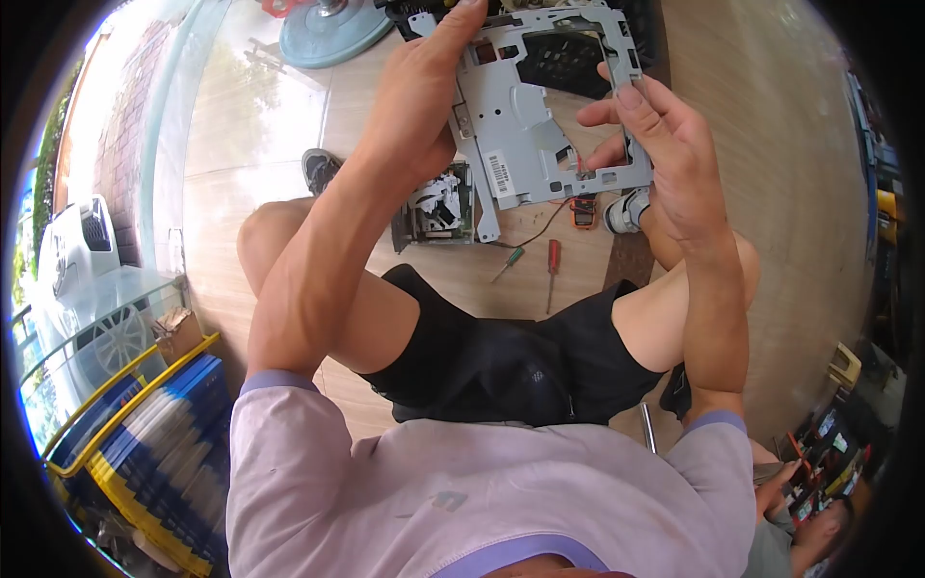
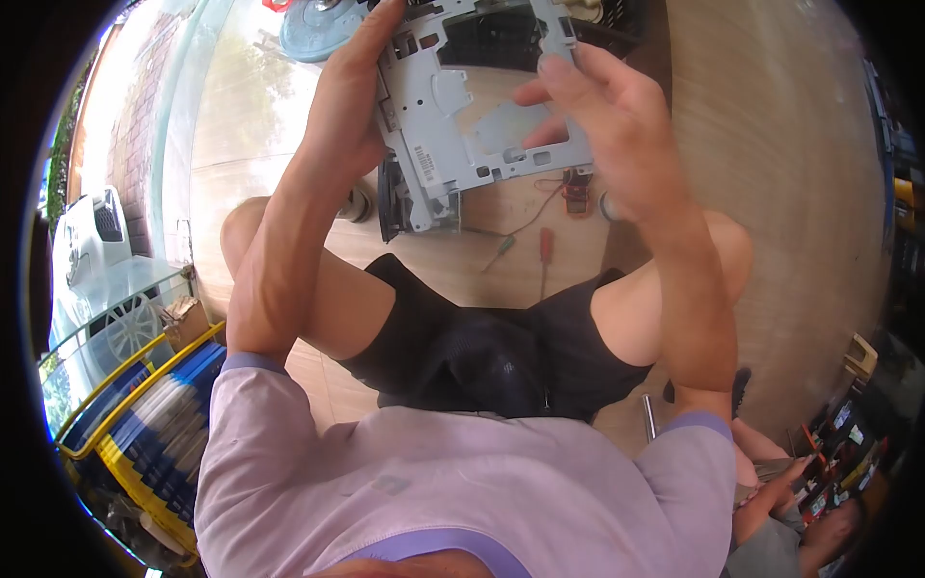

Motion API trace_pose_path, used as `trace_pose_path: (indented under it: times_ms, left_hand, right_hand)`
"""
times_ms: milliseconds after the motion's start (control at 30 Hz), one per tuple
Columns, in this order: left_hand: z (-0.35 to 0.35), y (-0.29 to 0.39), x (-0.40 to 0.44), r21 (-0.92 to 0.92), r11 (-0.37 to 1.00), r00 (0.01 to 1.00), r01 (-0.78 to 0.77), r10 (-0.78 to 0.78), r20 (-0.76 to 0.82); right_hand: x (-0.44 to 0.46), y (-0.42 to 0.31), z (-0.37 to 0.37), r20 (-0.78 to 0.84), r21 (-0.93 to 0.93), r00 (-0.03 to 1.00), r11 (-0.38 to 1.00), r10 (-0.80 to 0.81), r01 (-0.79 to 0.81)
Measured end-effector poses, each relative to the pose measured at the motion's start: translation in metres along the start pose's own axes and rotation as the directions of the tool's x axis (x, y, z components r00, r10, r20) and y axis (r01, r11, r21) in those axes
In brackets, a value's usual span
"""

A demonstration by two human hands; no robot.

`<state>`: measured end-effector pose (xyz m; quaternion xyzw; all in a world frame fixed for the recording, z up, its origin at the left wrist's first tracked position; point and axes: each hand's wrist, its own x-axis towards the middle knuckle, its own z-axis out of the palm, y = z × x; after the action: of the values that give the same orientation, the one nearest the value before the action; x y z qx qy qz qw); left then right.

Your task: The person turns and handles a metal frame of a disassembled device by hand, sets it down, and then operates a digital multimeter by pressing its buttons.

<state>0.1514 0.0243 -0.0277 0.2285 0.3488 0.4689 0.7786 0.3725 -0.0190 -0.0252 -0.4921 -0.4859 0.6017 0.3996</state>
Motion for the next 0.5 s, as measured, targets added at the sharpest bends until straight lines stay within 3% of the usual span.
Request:
trace_pose_path:
  times_ms: [100,300,400,500]
  left_hand:
    - [-0.005,-0.002,0.004,-0.035,0.999,0.998,0.019,-0.017,0.059]
    - [-0.008,0.005,-0.004,0.062,0.996,0.997,0.062,-0.064,0.031]
    - [-0.018,0.001,-0.004,0.081,0.993,0.981,-0.091,0.075,0.181]
    - [-0.02,0.003,-0.001,0.043,0.999,0.985,-0.017,0.01,0.173]
  right_hand:
    - [-0.001,0.002,0.003,-0.033,-0.008,0.999,1.0,-0.003,0.002]
    - [0.0,0.005,0.009,-0.039,-0.021,0.999,1.0,-0.013,0.012]
    - [0.0,0.006,0.009,-0.048,-0.022,0.998,0.999,-0.028,0.027]
    - [0.001,0.004,0.009,-0.075,-0.029,0.997,0.999,-0.024,0.022]
